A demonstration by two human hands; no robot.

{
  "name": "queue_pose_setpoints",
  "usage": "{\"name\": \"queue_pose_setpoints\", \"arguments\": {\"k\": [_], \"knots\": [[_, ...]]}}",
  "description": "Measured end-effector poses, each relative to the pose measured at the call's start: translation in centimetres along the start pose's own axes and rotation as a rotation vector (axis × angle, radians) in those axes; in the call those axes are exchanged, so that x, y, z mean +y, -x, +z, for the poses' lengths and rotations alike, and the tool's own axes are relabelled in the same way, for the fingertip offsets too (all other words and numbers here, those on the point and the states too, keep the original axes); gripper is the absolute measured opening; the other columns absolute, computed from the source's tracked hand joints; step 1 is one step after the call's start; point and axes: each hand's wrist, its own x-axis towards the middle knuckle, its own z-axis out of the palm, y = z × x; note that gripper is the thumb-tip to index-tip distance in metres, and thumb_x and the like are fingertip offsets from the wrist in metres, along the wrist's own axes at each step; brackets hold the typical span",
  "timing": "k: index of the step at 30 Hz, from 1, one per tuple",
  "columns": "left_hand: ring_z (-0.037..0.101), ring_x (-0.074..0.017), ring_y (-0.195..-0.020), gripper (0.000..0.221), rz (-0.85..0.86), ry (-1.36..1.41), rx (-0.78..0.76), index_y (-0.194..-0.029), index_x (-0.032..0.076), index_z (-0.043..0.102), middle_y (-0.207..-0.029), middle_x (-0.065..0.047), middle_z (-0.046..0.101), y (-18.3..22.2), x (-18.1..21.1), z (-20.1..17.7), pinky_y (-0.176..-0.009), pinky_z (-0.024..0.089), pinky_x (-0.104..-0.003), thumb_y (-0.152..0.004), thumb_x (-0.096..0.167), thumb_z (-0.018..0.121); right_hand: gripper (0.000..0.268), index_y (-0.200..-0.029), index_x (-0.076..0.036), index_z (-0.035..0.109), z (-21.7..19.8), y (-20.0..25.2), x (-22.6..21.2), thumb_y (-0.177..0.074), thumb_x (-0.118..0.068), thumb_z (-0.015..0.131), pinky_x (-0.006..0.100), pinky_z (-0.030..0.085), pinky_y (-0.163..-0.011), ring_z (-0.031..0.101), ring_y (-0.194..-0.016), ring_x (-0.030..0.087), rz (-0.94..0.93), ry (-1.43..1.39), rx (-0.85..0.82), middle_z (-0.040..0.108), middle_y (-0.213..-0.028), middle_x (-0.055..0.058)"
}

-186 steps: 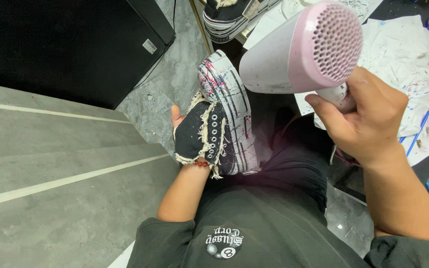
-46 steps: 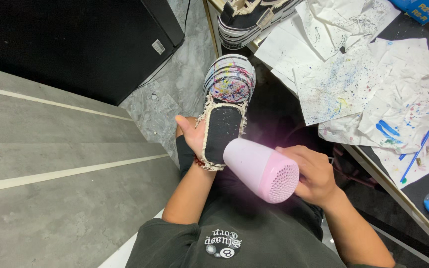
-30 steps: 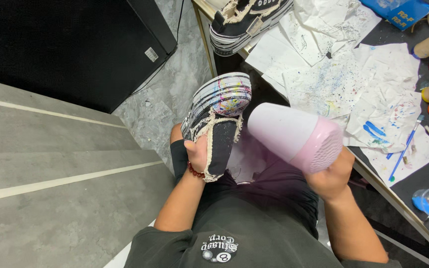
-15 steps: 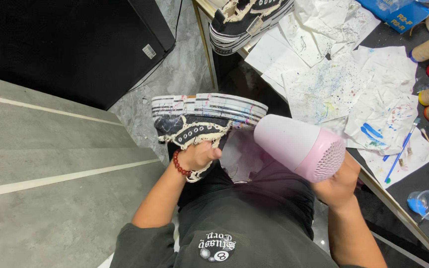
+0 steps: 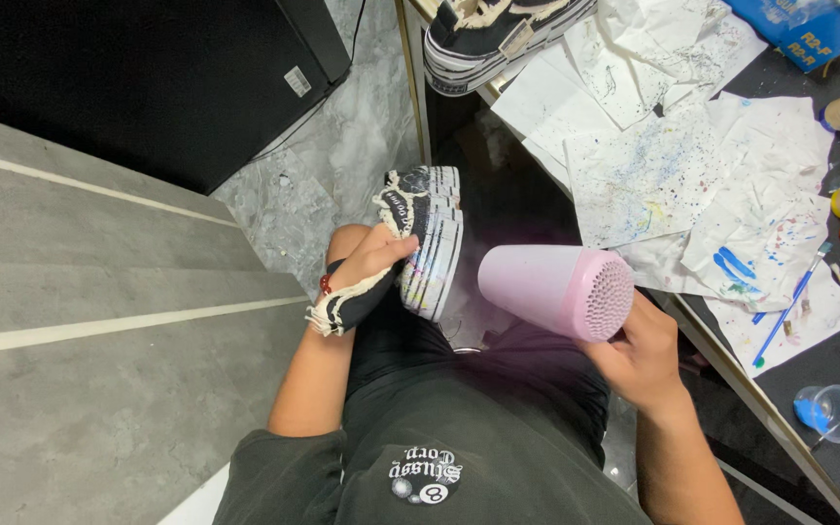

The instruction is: The person holds a sneaker and uses a hair dryer to dry its side, then places the shoe down and uses a brush to mix blue and red liquid in a small cup.

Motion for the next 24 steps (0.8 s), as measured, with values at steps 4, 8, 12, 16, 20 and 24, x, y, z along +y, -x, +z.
{"name": "queue_pose_setpoints", "arguments": {"k": [4, 8, 12, 16, 20, 24], "knots": [[0.059, -0.0201, -0.123, 0.042, -0.117, 0.017, 0.017, -0.139, -0.01, 0.058, -0.132, -0.012, 0.066, 0.3, -1.4, -0.9, -0.108, 0.044, -0.034, -0.108, 0.018, 0.056, 0.032, -0.108, 0.0, 0.071, 0.5, -0.3, -0.1, -0.08, -0.009, 0.08, 0.029, 0.049, -0.065, 0.062, -0.07, 0.015, 0.13, 0.026, -0.03, 0.07, -0.089, 0.01], [0.061, -0.0156, -0.119, 0.038, -0.127, 0.016, -0.067, -0.136, -0.004, 0.058, -0.128, -0.007, 0.067, 0.7, -2.2, -1.8, -0.106, 0.047, -0.031, -0.103, 0.016, 0.059, 0.035, -0.11, -0.002, 0.071, 1.1, -0.6, -0.1, -0.076, -0.009, 0.077, 0.028, 0.052, -0.071, 0.068, -0.079, 0.015, -0.015, -0.062, -0.163, 0.073, -0.096, 0.01], [0.065, -0.0159, -0.112, 0.033, -0.173, 0.012, -0.116, -0.13, -0.006, 0.063, -0.121, -0.007, 0.071, 0.9, -3.1, -2.5, -0.101, 0.051, -0.031, -0.102, 0.01, 0.062, 0.039, -0.118, 0.001, 0.069, 2.3, -0.5, 0.8, -0.082, -0.009, 0.079, 0.03, 0.052, -0.078, 0.066, -0.085, 0.016, 0.126, -0.057, -0.049, 0.072, -0.101, 0.011], [0.065, -0.0157, -0.11, 0.033, -0.212, 0.017, -0.16, -0.13, -0.006, 0.063, -0.119, -0.007, 0.071, 0.9, -3.1, -2.7, -0.099, 0.052, -0.032, -0.101, 0.008, 0.063, 0.037, -0.117, 0.0, 0.069, 2.8, -0.3, 2.4, -0.083, -0.009, 0.079, 0.03, 0.052, -0.08, 0.067, -0.089, 0.015, 0.129, -0.132, -0.089, 0.073, -0.102, 0.009], [0.064, -0.0141, -0.11, 0.037, -0.26, -0.054, -0.278, -0.132, -0.005, 0.061, -0.119, -0.005, 0.071, 0.8, -1.7, -2.5, -0.1, 0.052, -0.032, -0.097, 0.007, 0.067, 0.034, -0.115, 0.0, 0.068, 3.1, -0.4, 3.7, -0.084, -0.009, 0.078, 0.03, 0.052, -0.079, 0.064, -0.087, 0.014, 0.218, -0.206, -0.082, 0.071, -0.097, 0.007], [0.063, -0.0129, -0.112, 0.04, -0.259, -0.033, -0.368, -0.133, -0.004, 0.061, -0.121, -0.005, 0.07, 2.0, -0.4, -1.5, -0.102, 0.051, -0.031, -0.097, 0.011, 0.07, 0.036, -0.12, 0.002, 0.067, 3.8, -0.1, 4.1, -0.086, -0.006, 0.075, 0.031, 0.051, -0.081, 0.065, -0.09, 0.015, 0.258, -0.303, -0.119, 0.071, -0.1, 0.007]]}}
